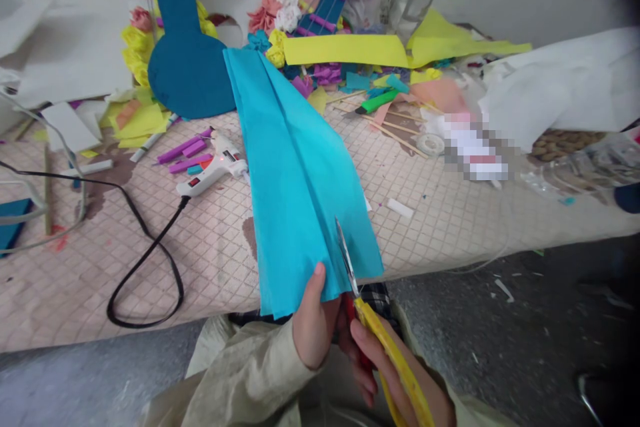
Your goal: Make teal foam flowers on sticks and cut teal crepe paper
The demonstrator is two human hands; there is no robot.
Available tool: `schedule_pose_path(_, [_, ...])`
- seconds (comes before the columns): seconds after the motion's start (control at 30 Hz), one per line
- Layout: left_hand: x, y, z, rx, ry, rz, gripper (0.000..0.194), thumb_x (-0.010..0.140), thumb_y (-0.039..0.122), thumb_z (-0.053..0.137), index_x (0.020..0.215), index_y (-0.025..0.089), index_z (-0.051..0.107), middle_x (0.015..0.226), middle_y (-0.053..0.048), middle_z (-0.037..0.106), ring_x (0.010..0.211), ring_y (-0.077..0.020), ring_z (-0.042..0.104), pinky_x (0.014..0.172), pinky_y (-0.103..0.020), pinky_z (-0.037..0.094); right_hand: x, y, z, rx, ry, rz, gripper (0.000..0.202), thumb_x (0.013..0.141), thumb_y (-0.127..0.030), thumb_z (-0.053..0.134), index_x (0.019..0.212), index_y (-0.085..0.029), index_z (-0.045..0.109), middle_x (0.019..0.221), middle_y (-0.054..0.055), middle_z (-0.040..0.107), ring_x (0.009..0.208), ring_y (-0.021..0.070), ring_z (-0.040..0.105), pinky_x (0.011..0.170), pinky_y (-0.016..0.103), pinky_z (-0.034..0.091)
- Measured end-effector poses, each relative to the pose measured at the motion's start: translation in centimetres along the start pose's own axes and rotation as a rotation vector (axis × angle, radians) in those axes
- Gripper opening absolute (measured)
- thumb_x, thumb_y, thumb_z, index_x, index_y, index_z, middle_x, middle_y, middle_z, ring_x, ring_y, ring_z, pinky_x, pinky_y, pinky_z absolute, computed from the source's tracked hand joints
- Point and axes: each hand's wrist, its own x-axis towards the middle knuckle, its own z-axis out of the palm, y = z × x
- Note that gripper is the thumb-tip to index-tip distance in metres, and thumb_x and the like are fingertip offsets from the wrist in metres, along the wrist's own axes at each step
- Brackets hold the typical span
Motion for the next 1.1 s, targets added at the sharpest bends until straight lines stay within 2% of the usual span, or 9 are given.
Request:
schedule_pose_path(0.17, [-0.1,0.4,0.6,-0.022,0.012,-0.014,0.036,0.062,0.043,0.064,0.089,0.019,0.067,0.116,-0.003,0.059,0.125,-0.0251,0.032,0.109,-0.033,0.018,0.0,0.3,0.1,0.021,0.007,-0.024,0.043,0.069,-0.062,0.05,0.067,-0.019,0.04,0.049,-0.009,0.032,0.034,0.0013,0.026,0.029,0.014,0.027])
schedule_pose_path(0.33, [-0.1,0.4,0.8,-0.017,0.029,-0.04,0.038,0.057,0.046,0.067,0.085,0.02,0.068,0.112,-0.001,0.061,0.127,-0.0249,0.028,0.109,-0.032,0.018,0.0,0.5,0.1,0.026,0.024,0.01,0.048,0.068,-0.064,0.048,0.063,-0.018,0.038,0.051,-0.009,0.034,0.033,0.0003,0.029,0.029,0.013,0.031])
schedule_pose_path(0.63, [0.0,0.2,0.2,0.021,-0.031,-0.049,0.043,0.064,0.047,0.06,0.096,0.018,0.065,0.118,-0.003,0.058,0.129,-0.0242,0.023,0.109,-0.036,0.016,0.8,1.1,-0.1,0.041,-0.074,0.031,0.052,0.064,-0.07,0.046,0.062,-0.019,0.035,0.048,-0.01,0.035,0.028,0.0,0.03,0.027,0.013,0.034])
schedule_pose_path(0.87, [-0.1,0.4,0.3,0.026,-0.041,-0.015,0.041,0.065,0.045,0.061,0.096,0.019,0.065,0.118,-0.002,0.058,0.127,-0.0248,0.029,0.108,-0.036,0.019,0.8,1.1,0.0,-0.003,-0.041,0.038,0.055,0.061,-0.074,0.044,0.063,-0.019,0.034,0.047,-0.01,0.039,0.026,-0.0002,0.032,0.026,0.013,0.035])
schedule_pose_path(1.1, [0.3,0.2,0.0,0.015,-0.036,-0.03,0.042,0.06,0.048,0.065,0.093,0.022,0.066,0.116,0.0,0.059,0.129,-0.0234,0.025,0.108,-0.034,0.019,0.6,0.4,0.1,-0.029,-0.03,0.069,0.058,0.056,-0.077,0.043,0.062,-0.02,0.033,0.043,-0.011,0.036,0.026,0.0002,0.032,0.026,0.012,0.035])
